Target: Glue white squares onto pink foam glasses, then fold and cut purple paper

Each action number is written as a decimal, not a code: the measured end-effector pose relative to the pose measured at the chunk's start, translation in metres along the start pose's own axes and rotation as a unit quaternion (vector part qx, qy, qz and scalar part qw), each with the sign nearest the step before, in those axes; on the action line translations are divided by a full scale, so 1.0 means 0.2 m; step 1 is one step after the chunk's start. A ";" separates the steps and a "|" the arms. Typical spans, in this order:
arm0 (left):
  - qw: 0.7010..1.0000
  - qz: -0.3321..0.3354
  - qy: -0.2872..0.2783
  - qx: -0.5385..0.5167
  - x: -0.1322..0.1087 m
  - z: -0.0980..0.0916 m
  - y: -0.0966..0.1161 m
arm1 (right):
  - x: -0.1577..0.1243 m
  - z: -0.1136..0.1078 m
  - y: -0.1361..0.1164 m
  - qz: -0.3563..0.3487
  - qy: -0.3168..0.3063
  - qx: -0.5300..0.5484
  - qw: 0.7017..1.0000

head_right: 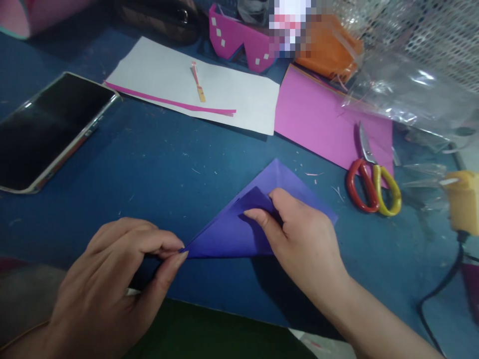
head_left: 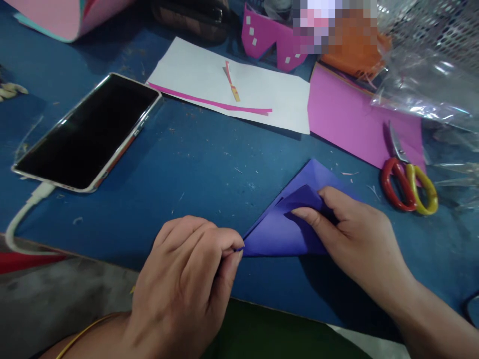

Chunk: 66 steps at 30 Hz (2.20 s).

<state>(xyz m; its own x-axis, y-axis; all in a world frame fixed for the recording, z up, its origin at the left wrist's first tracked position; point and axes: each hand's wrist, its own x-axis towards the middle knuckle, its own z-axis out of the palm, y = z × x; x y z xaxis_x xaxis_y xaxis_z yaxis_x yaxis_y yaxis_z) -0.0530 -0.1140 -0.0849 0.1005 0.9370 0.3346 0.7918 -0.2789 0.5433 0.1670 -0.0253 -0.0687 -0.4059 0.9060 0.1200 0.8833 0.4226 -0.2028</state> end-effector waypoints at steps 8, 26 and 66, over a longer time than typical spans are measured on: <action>0.994 0.027 -0.093 0.052 0.01 -0.02 0.00 | 0.02 -0.01 0.01 -0.059 0.034 -0.071 0.995; 0.990 0.042 -0.099 0.092 0.00 -0.02 -0.01 | 0.10 0.00 -0.02 -0.028 -0.024 -0.055 0.998; 0.993 0.044 -0.061 0.085 0.01 -0.02 0.00 | 0.16 0.03 -0.09 0.027 -0.058 -0.204 0.977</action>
<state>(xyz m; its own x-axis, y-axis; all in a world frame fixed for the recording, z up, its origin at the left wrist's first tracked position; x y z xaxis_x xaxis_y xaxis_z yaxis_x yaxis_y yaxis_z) -0.0556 -0.1119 -0.0814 0.2384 0.9320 0.2730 0.8662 -0.3312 0.3743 0.1360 -0.0043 -0.0679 -0.3598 0.9330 0.0039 0.9142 0.3517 0.2014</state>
